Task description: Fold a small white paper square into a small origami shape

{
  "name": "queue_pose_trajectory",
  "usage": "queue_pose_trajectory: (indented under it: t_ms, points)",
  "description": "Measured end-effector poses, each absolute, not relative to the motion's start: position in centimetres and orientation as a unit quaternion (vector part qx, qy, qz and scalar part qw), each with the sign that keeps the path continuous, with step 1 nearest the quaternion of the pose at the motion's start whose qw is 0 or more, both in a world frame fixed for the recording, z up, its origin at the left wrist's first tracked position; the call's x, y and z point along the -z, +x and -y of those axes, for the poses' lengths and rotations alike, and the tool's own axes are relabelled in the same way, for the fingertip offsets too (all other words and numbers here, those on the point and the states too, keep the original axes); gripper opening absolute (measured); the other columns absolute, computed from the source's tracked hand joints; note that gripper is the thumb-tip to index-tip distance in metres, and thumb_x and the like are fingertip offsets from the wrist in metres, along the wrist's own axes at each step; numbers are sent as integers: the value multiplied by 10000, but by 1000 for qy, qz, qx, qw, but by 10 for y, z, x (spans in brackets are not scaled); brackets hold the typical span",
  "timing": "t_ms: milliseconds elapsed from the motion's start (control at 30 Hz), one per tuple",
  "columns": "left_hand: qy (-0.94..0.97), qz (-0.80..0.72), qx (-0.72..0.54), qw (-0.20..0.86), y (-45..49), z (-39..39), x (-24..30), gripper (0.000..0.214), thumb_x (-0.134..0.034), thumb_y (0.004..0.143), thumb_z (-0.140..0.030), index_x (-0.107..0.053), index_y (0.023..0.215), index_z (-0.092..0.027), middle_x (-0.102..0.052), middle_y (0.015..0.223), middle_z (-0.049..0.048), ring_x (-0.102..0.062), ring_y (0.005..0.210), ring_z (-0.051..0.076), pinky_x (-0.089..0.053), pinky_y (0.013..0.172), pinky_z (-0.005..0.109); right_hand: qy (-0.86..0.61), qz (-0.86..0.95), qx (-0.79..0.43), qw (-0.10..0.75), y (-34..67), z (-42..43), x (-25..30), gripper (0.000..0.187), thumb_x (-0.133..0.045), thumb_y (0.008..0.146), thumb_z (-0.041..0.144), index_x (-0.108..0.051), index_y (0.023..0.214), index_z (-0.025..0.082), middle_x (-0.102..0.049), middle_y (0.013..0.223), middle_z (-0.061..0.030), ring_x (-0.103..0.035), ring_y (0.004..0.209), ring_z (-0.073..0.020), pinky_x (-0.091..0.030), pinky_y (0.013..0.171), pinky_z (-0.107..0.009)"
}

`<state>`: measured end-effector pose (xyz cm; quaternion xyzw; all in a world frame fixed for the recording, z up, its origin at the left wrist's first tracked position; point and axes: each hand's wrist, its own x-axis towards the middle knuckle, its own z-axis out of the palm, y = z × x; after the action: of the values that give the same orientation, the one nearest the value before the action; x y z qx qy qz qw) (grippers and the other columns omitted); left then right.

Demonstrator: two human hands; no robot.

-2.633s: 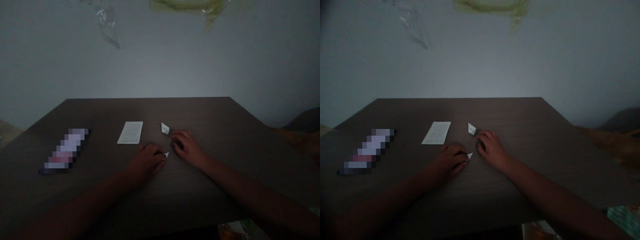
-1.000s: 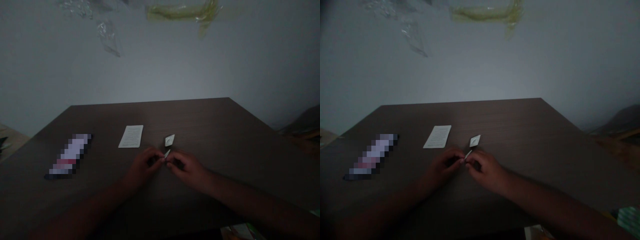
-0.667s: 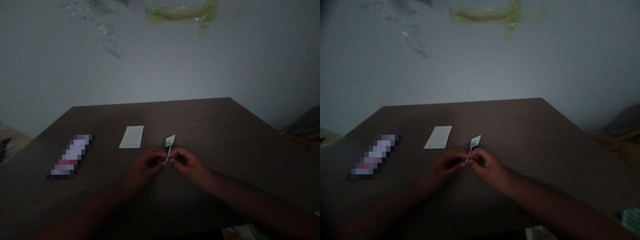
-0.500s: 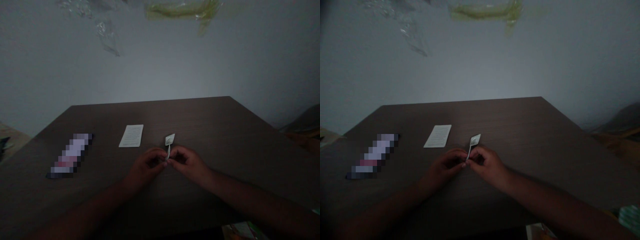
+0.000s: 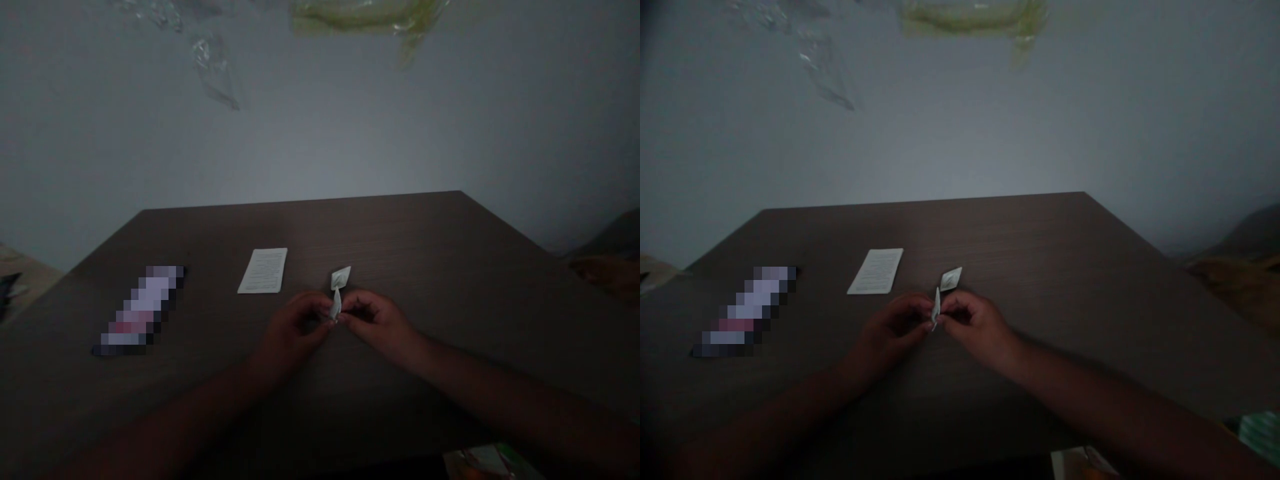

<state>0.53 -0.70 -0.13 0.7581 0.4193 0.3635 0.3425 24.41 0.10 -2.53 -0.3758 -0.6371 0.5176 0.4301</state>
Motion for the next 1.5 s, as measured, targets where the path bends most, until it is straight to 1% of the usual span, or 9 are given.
queue_pose_trajectory:
  t_ms: [200,333,667,867,1000,1133,1267,1367,1500]
  points:
    - [820,-422,-335,194,9,12,7,341,-736,1058,-202,-733,1388,-292,-845,1357,90,-828,1190,291,-717,1085,480,-376,606,-527,462,239,1,31,131,-826,1004,321,-722,1078,290,-826,1056,-24,-805,1002,-235,-671,941,-408]
    - [823,-392,-375,166,12,13,8,411,-726,1034,-141,-734,1400,-327,-859,1334,69,-850,1219,312,-732,1103,491,-382,585,-527,483,236,-1,32,155,-841,973,344,-726,1060,287,-798,1003,-11,-769,960,-225,-633,889,-374]
    - [829,-350,-409,152,14,13,4,413,-696,1020,-84,-667,1374,-295,-869,1332,68,-878,1188,279,-740,1047,435,-381,581,-543,472,235,-3,32,152,-860,953,346,-740,1026,288,-782,986,-9,-742,948,-229,-620,897,-385]
    - [834,-353,-398,147,12,12,5,403,-733,1022,-126,-706,1386,-295,-867,1320,84,-860,1236,319,-719,1115,509,-358,572,-566,474,235,-4,33,140,-871,955,352,-764,1006,277,-781,971,-13,-738,925,-226,-626,867,-377]
    - [827,-362,-389,181,10,11,4,343,-749,1045,-160,-707,1352,-306,-870,1307,58,-867,1210,289,-724,1098,447,-361,575,-560,475,238,-3,33,153,-883,977,382,-778,1004,274,-780,960,-9,-730,911,-219,-617,863,-372]
    - [826,-350,-400,187,7,10,5,322,-746,1073,-155,-701,1353,-309,-877,1310,47,-877,1202,268,-728,1087,407,-365,570,-568,468,239,-4,33,240,-927,972,443,-756,1019,282,-787,975,-8,-758,944,-228,-643,906,-396]
    - [834,-350,-383,188,4,10,6,365,-750,1082,-161,-727,1403,-332,-886,1368,52,-882,1254,285,-727,1131,440,-364,571,-575,459,239,-7,31,316,-977,941,471,-740,1048,292,-792,990,-10,-777,978,-241,-654,928,-419]
    - [829,-363,-375,202,4,9,6,371,-763,1068,-168,-750,1389,-353,-894,1362,46,-892,1231,293,-736,1115,440,-361,575,-577,454,239,-8,31,322,-970,941,471,-722,1048,295,-783,985,-8,-778,977,-243,-650,931,-429]
    - [829,-361,-375,207,4,9,5,353,-734,1066,-166,-729,1376,-334,-890,1323,48,-895,1187,281,-744,1088,432,-354,579,-575,457,238,-7,31,276,-925,933,418,-690,1012,295,-755,951,7,-754,930,-227,-631,918,-417]
